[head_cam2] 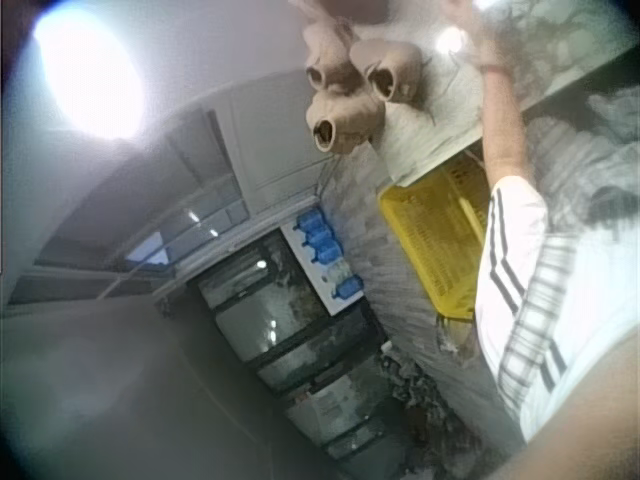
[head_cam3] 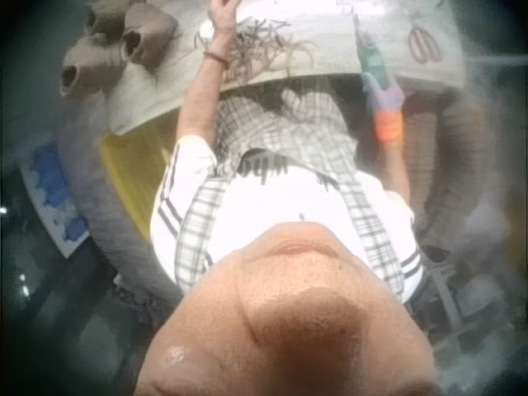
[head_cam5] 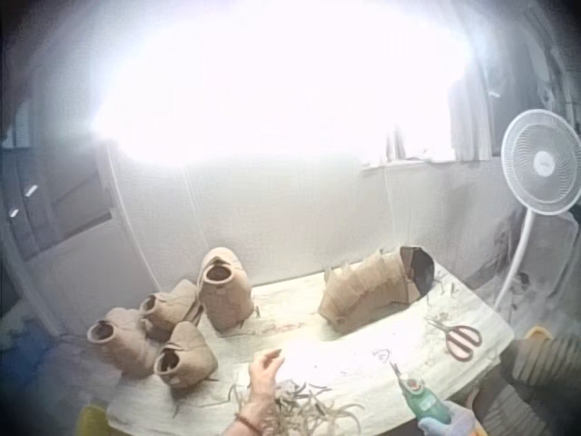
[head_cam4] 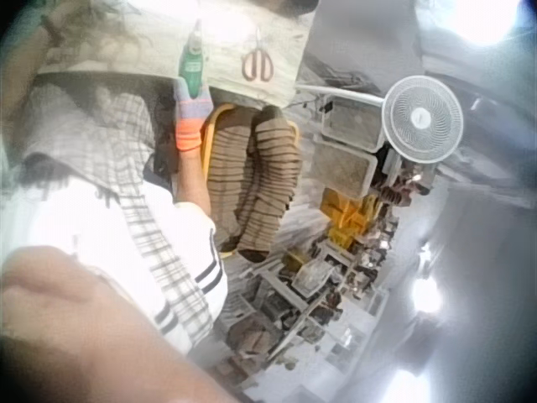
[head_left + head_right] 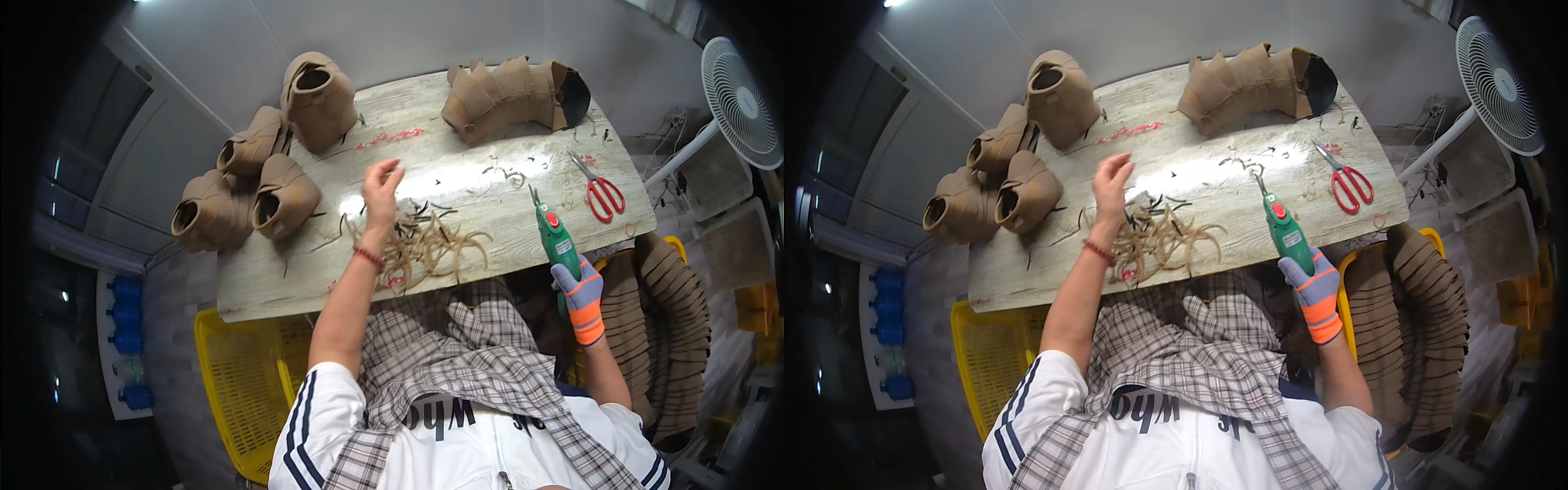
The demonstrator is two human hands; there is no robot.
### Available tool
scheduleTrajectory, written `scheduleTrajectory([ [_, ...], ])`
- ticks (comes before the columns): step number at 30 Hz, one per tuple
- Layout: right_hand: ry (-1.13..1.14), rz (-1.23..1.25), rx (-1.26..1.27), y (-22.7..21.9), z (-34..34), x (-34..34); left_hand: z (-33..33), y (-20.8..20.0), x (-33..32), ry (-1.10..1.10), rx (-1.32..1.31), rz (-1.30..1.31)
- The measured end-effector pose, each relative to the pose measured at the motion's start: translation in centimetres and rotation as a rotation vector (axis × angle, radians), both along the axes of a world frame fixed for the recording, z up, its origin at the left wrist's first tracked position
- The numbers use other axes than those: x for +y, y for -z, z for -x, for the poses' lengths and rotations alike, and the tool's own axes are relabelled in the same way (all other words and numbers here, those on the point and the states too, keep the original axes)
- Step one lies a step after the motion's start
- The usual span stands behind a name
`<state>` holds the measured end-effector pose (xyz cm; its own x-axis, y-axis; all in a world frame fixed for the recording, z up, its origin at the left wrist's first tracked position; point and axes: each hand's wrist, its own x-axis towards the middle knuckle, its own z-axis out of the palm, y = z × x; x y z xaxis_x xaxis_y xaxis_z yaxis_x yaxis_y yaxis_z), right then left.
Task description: The person uses a rotary cutting tool to trim the edges of shoe upper components. They pick up each piece from a yellow basket, trim the edges, and place the finished pieces on the table.
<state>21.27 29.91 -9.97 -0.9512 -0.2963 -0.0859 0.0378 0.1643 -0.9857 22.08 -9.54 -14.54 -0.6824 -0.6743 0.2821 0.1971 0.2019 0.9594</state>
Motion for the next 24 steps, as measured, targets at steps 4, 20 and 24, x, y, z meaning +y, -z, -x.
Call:
scheduleTrajectory([
  [4, 0.017, -0.024, -0.023, -1.0, 0.0, -0.2, 12.9, 3.4, 2.3, 0.197, 0.15, -0.693],
  [20, 0.003, -0.268, 0.183, 0.2, 1.4, -2.8, 2.2, -1.8, 4.0, 0.392, 0.238, -0.527],
  [24, -0.055, -0.305, 0.406, -0.8, -0.4, -5.5, -6.3, -4.9, 5.3, 0.354, 0.335, -0.755],
])
